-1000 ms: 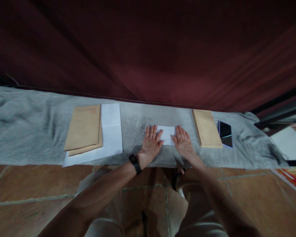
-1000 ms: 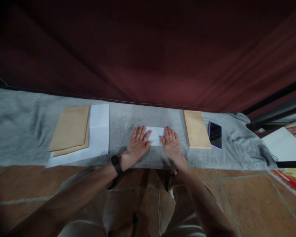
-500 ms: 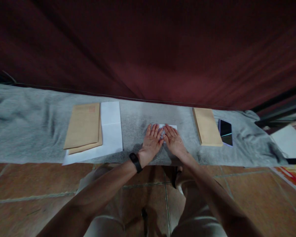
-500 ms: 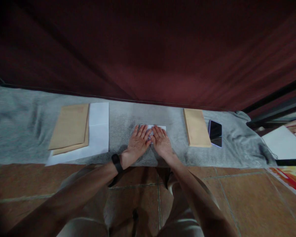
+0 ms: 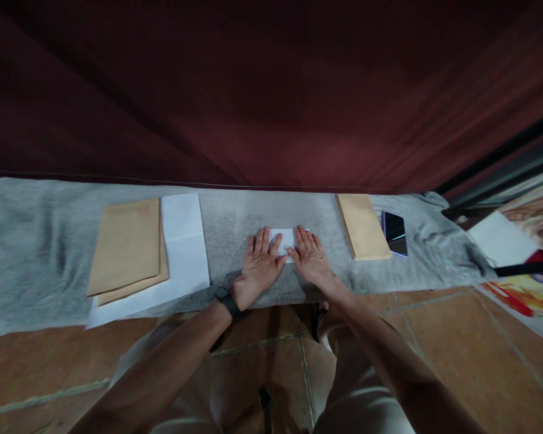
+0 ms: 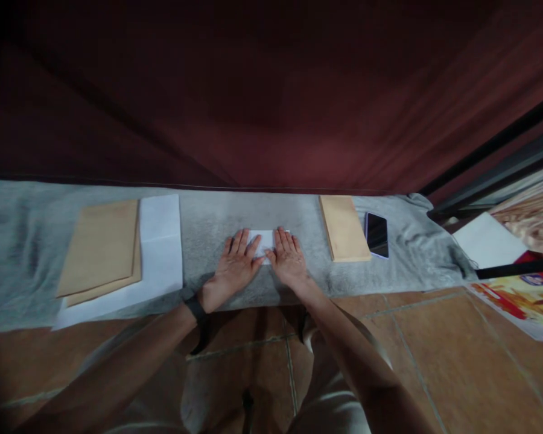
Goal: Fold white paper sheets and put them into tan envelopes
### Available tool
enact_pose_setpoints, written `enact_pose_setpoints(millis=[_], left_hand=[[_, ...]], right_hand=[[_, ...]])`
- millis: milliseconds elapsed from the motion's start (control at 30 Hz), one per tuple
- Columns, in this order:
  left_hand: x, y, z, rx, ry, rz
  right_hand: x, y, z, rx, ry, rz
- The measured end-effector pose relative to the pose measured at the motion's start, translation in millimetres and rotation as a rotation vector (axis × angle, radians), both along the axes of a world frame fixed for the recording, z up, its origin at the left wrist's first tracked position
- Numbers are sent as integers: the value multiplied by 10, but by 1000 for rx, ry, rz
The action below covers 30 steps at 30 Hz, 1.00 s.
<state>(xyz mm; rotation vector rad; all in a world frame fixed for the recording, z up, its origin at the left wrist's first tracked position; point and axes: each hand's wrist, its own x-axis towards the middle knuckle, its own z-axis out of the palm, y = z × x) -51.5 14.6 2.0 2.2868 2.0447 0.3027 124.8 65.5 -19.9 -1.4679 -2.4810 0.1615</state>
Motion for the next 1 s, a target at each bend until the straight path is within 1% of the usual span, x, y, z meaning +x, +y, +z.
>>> enact_pose_setpoints(millis=[167,500,800,1000], left_hand=[[-37,33,0,-5,79,-2],[-93,109,-18,-33,100,38],[-135,127,-47,-7,126,90],[-167,144,-45,-20,124,113]], right_hand=[[44,-9,26,-15,-10,-42],[166,-9,44,4,5,-106],[274,0,23,5,-10,-133],[321,3,26,-1,-27,-141]])
